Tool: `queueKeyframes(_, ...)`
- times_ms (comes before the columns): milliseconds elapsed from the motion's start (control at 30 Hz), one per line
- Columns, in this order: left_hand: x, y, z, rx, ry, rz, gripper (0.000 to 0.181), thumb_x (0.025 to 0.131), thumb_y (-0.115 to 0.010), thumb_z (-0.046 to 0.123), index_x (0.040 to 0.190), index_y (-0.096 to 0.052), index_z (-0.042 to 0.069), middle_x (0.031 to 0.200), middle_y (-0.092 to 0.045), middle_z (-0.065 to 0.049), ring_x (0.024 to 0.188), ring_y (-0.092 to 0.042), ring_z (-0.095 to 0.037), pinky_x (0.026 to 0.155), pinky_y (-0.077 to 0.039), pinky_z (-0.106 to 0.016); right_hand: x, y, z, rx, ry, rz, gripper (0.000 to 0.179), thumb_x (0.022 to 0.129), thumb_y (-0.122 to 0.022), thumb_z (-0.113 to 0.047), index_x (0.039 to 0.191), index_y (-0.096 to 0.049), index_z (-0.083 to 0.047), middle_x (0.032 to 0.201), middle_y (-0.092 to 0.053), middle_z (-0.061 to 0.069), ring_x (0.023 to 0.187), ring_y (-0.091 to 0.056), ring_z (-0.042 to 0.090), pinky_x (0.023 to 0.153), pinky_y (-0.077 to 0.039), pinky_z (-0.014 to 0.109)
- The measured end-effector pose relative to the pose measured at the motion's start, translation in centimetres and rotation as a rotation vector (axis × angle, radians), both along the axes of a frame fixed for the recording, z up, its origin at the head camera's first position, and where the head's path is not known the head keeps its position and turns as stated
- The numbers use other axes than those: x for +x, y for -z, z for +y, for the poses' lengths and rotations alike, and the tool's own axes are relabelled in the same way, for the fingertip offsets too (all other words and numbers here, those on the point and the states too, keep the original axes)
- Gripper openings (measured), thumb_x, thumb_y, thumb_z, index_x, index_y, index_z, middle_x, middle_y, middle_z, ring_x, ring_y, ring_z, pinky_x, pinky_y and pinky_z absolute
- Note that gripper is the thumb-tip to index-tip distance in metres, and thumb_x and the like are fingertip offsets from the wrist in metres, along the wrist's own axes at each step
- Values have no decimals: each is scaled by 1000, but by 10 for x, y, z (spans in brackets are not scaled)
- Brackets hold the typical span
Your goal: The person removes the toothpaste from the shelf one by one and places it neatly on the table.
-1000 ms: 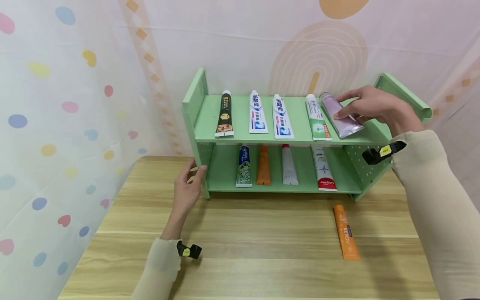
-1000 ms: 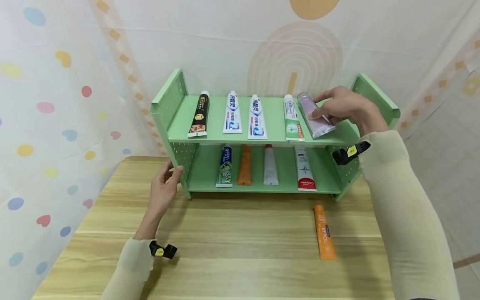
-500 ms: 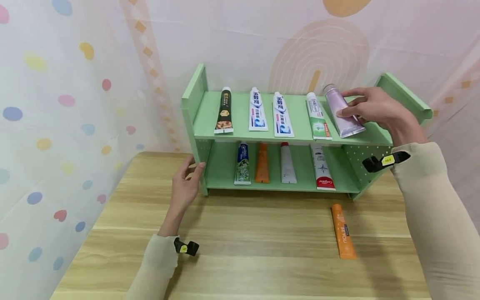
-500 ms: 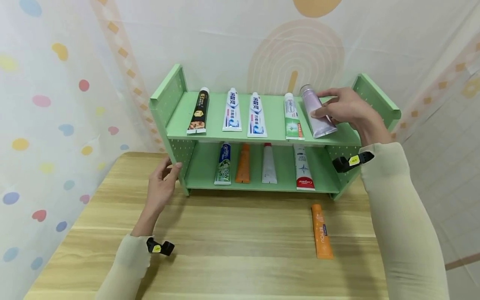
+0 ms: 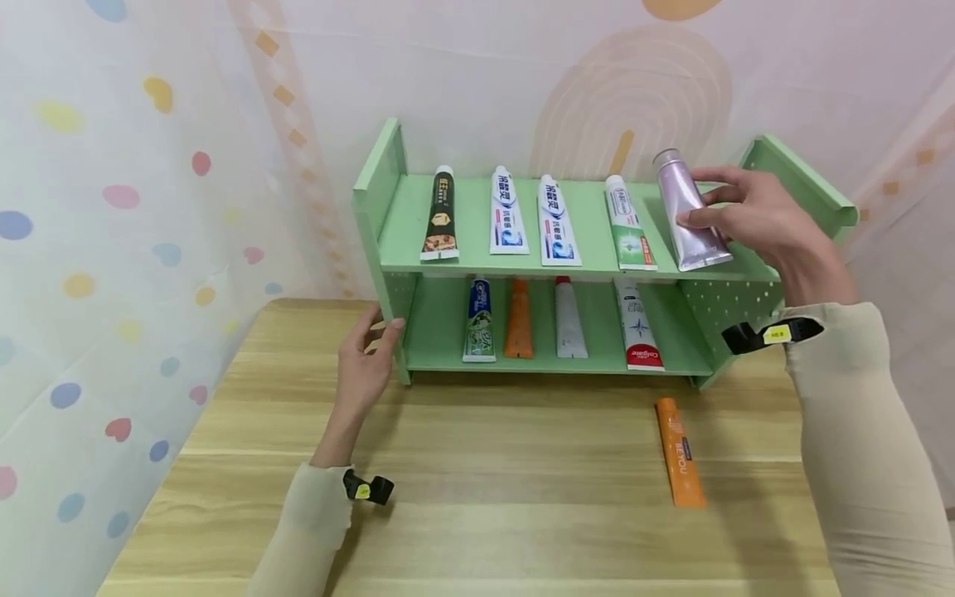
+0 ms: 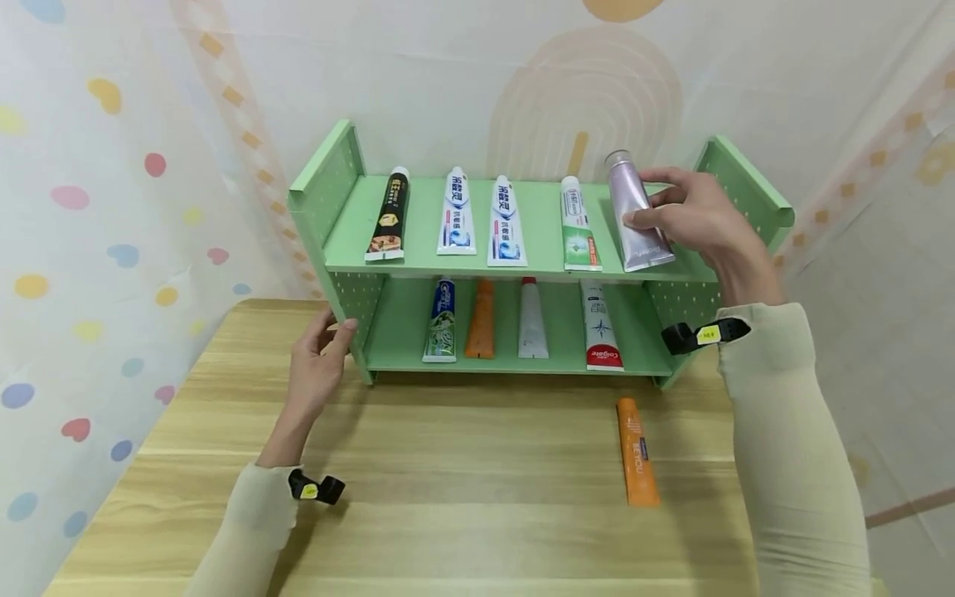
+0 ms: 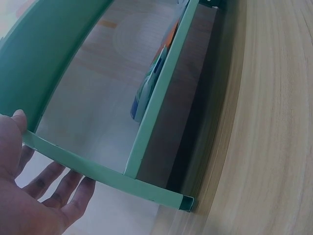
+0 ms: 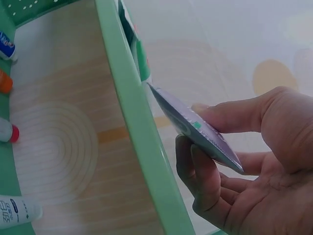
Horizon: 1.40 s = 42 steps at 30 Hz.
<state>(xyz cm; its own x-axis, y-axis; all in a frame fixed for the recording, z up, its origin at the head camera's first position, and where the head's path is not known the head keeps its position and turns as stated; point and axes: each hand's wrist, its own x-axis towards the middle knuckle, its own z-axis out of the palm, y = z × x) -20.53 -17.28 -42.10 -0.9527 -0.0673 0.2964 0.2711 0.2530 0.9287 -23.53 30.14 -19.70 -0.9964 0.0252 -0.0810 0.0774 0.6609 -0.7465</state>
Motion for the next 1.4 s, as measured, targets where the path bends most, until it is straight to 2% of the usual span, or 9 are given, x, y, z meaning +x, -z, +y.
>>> queueKeyframes(133,-1,0,-1,-6,-5,15,50,104,-58,41,149,-54,20,141,-59,-15,114,-61,-23,76,-55,-18,7,0,-1,-16,23,38,73,97,-71,-27,160,-36,-26,137,-50,11,97,-59,14,72,-57,21)
queueKeyframes(267,-1,0,-1,-11,-7,12,47,104,-58,42,147,-56,25,140,-60,-14,113,-62,-20,78,-55,-20,15,2,-1,-32,41,60,74,96,-73,-29,160,-36,-29,139,-49,10,99,-58,14,73,-57,19)
queueKeyframes(433,0,-1,0,-11,-11,13,49,104,-58,41,149,-55,21,140,-59,-16,113,-62,-21,78,-55,-20,22,4,-2,-49,57,78,77,95,-74,-31,160,-34,-33,143,-48,11,97,-60,9,73,-58,19)
queueKeyframes(633,-1,-3,0,-2,-4,0,47,105,-58,39,149,-54,23,140,-60,-12,114,-61,-22,78,-55,-20,28,6,-6,-93,61,127,76,95,-75,-26,159,-36,-34,125,-54,-1,90,-63,6,71,-60,20)
queueKeyframes(767,0,-3,0,6,4,-13,47,105,-58,36,150,-53,23,142,-58,-12,115,-60,-22,81,-57,-25,34,8,-8,-93,69,151,75,95,-75,-25,159,-37,-36,124,-54,-2,89,-63,6,70,-60,20)
queueKeyframes(900,0,-3,0,11,8,-18,48,105,-58,34,151,-52,21,143,-57,-15,116,-59,-23,80,-56,-24,39,10,-7,-99,79,171,75,94,-76,-25,158,-39,-37,128,-54,-2,94,-62,6,69,-59,19)
queueKeyframes(1033,1,-4,-1,8,2,-12,48,105,-58,38,150,-54,23,141,-58,-12,115,-60,-23,81,-56,-25,45,14,-7,-109,76,192,75,94,-76,-23,157,-39,-40,131,-54,-4,103,-60,7,69,-59,18)
queueKeyframes(1167,1,-4,-1,5,-4,-7,47,104,-58,40,148,-55,24,140,-59,-11,115,-61,-23,82,-57,-30,50,18,-7,-122,67,216,74,94,-76,-21,156,-41,-40,125,-56,-9,97,-63,5,69,-60,20)
queueKeyframes(1400,2,-3,-1,1,5,-9,50,105,-58,35,151,-51,18,142,-58,-13,116,-61,-24,77,-55,-22,66,26,-3,-168,73,226,74,92,-78,-18,154,-44,-41,117,-59,-14,90,-66,-1,67,-61,22)
